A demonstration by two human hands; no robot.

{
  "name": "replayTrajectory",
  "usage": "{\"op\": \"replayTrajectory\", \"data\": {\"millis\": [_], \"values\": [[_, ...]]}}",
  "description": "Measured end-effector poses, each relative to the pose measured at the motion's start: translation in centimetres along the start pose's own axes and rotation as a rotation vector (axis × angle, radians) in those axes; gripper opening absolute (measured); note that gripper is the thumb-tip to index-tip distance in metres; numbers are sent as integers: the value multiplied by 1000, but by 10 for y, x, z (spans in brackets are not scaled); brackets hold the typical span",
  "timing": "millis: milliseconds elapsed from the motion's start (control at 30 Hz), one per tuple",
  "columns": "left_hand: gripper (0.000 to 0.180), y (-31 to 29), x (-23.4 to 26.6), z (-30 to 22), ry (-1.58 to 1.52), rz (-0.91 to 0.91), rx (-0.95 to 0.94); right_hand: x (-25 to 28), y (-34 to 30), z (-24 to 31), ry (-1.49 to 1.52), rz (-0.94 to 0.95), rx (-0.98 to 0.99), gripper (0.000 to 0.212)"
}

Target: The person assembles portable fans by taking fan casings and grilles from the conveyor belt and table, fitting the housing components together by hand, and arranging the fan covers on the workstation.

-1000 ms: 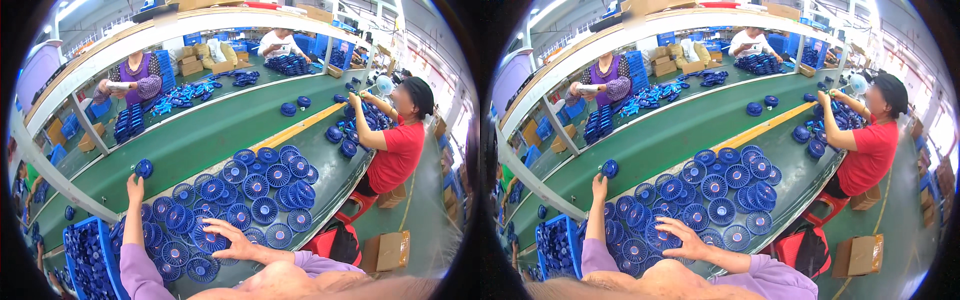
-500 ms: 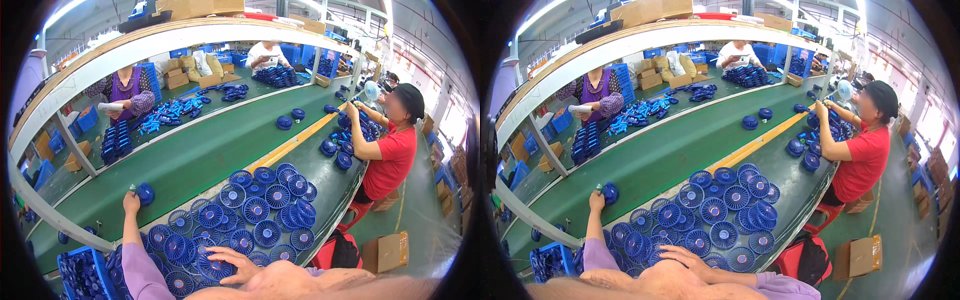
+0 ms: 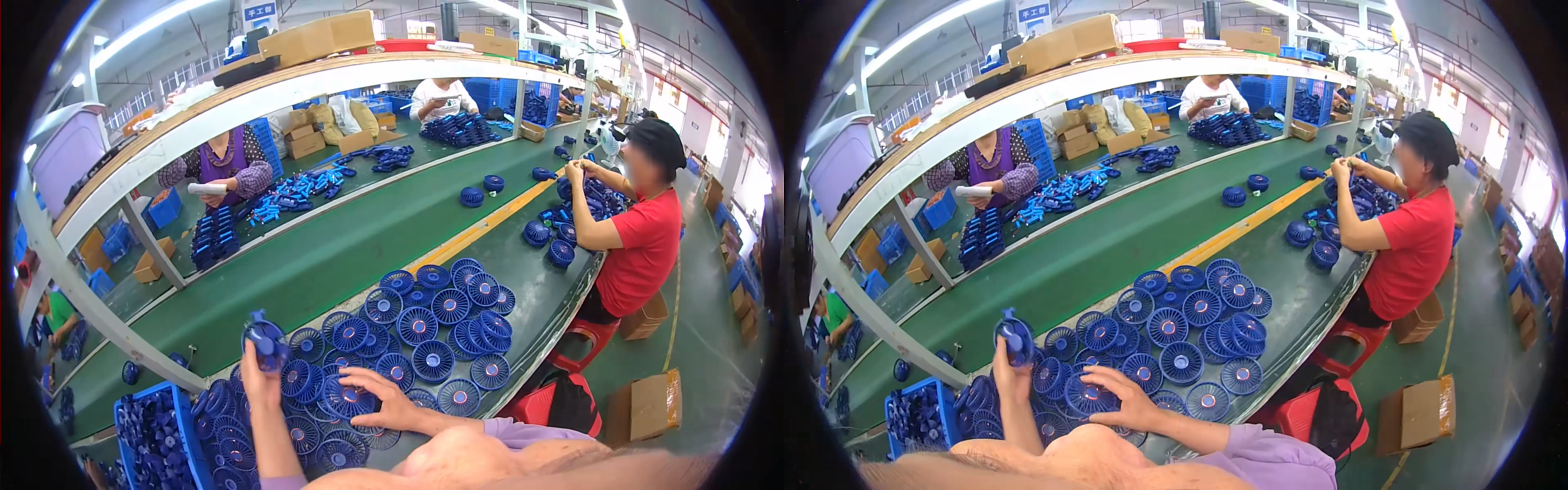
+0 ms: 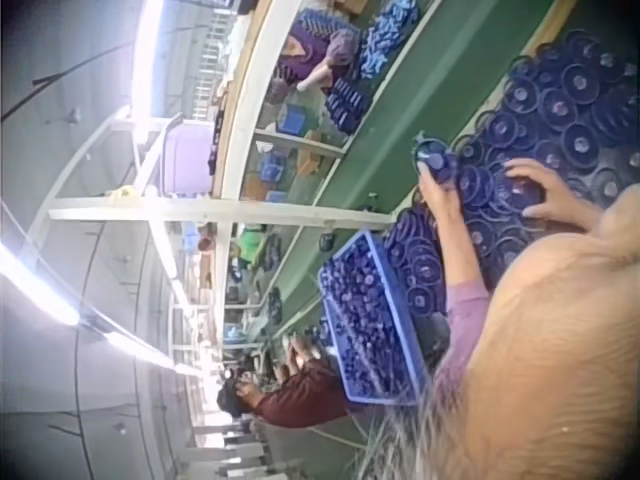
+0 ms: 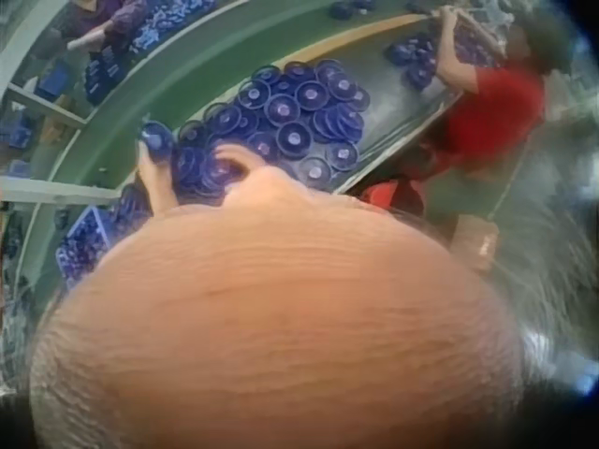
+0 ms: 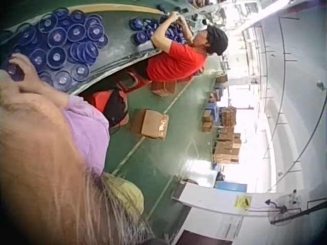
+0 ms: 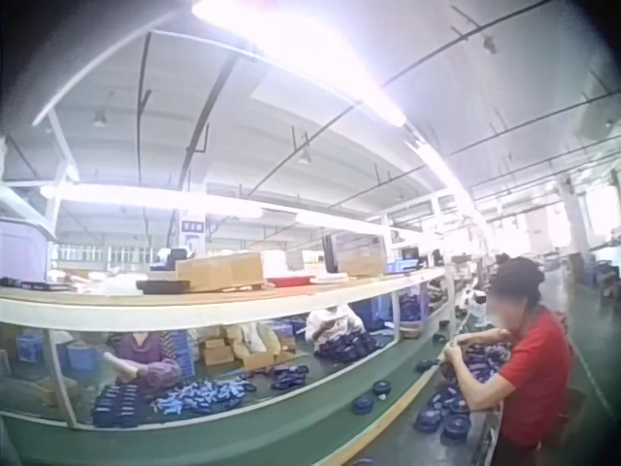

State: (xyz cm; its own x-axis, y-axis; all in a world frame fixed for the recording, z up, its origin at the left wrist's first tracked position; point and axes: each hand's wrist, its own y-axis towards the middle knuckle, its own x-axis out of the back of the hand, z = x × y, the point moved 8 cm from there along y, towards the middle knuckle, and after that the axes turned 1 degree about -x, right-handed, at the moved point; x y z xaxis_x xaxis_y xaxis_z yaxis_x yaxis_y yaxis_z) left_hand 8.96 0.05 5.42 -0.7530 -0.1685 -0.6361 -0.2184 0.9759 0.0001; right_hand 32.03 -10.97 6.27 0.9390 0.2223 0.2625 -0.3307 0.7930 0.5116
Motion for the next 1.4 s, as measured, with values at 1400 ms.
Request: {"op": "replayTrajectory", "data": {"millis": [1400], "values": [[32,-159,10,12,144,-151,-258,-74,29,37,-136,512,142,91]]}}
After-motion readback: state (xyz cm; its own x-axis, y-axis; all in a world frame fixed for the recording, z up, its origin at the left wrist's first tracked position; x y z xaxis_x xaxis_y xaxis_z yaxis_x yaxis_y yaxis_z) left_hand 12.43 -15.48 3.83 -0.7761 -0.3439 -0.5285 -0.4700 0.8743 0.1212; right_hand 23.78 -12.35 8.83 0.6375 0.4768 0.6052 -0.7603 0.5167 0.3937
